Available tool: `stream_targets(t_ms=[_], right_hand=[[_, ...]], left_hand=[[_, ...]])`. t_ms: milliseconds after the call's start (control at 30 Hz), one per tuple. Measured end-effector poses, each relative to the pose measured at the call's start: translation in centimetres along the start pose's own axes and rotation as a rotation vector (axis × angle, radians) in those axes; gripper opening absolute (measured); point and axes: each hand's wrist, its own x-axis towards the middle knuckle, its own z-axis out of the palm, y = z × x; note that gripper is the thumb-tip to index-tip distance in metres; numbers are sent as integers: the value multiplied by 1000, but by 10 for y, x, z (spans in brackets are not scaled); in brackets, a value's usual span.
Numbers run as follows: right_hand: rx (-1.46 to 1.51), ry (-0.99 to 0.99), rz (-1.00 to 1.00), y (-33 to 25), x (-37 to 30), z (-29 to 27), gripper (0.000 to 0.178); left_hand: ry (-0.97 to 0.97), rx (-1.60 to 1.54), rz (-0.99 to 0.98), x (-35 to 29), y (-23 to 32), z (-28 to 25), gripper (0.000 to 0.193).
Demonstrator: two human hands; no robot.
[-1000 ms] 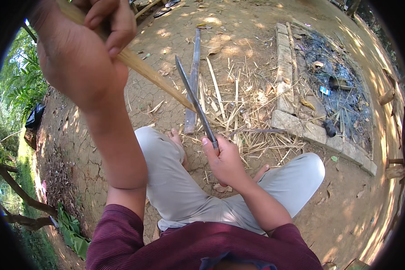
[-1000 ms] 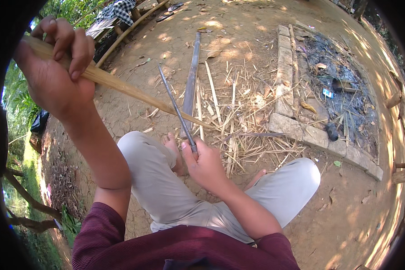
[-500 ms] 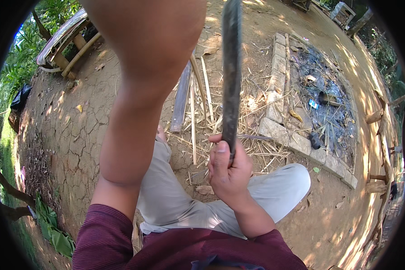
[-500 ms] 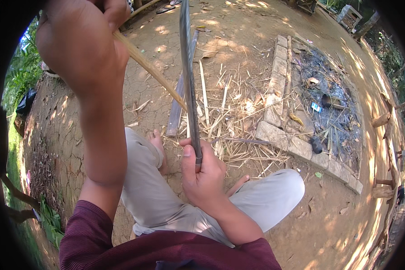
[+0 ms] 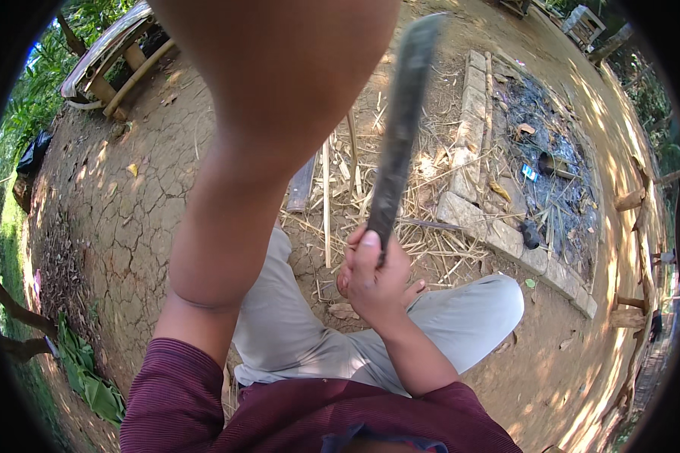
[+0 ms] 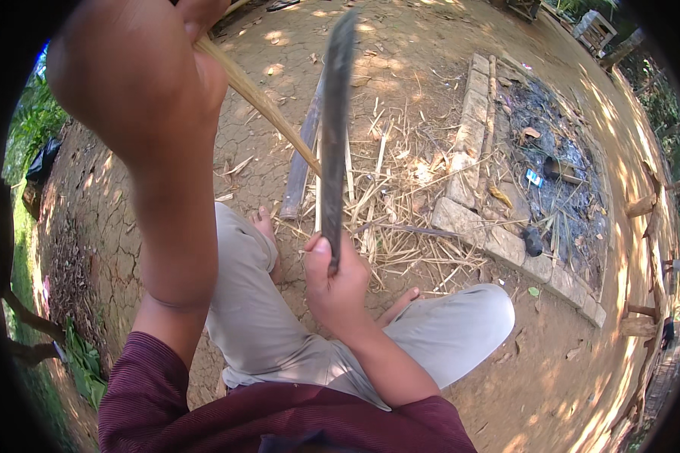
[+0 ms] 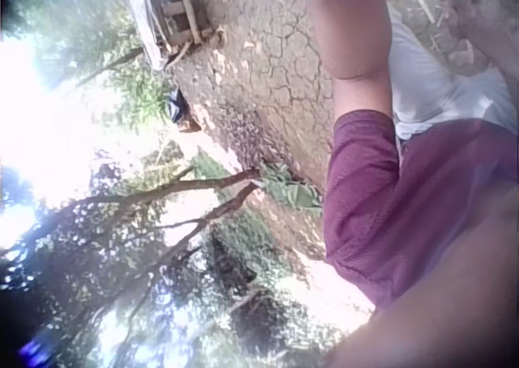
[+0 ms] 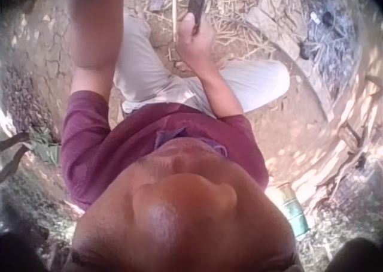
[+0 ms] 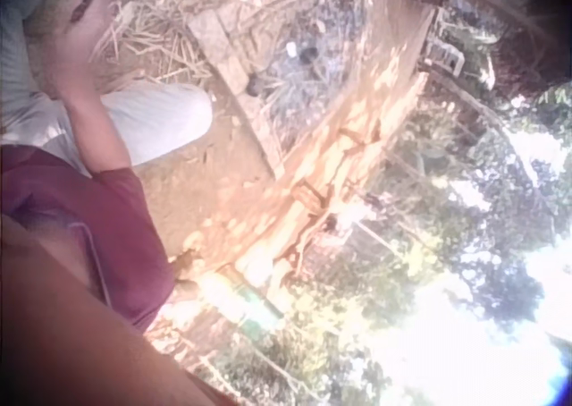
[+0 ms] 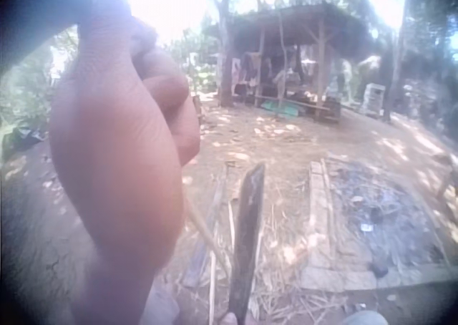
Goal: The person uses a large knife to shave thin strips from a long piece of wood while sitting on the ground, creating a pile of wood shavings.
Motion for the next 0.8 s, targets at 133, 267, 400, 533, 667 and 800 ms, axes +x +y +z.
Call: stream_targets(t_ms=[133, 267, 400, 533, 667, 800], right_hand=[[-61, 6, 110, 13, 4, -10, 27], [52, 42, -183, -13, -14, -10, 24], [-171, 29, -169, 11, 1, -1, 20], [-130, 82, -250, -23, -5, -8, 19], [-239, 20, -163, -6, -1, -13, 20], [-358, 61, -244, -9, 4, -20, 20]], left_hand=[[45, 6, 23, 1, -5, -10, 57], [48, 8, 21, -5, -1, -5, 57], [55, 22, 15, -5, -2, -3, 57], [94, 3, 34, -9, -3, -5, 57], [92, 28, 44, -15, 5, 7, 56], [128, 3, 56, -2, -4, -6, 56]])
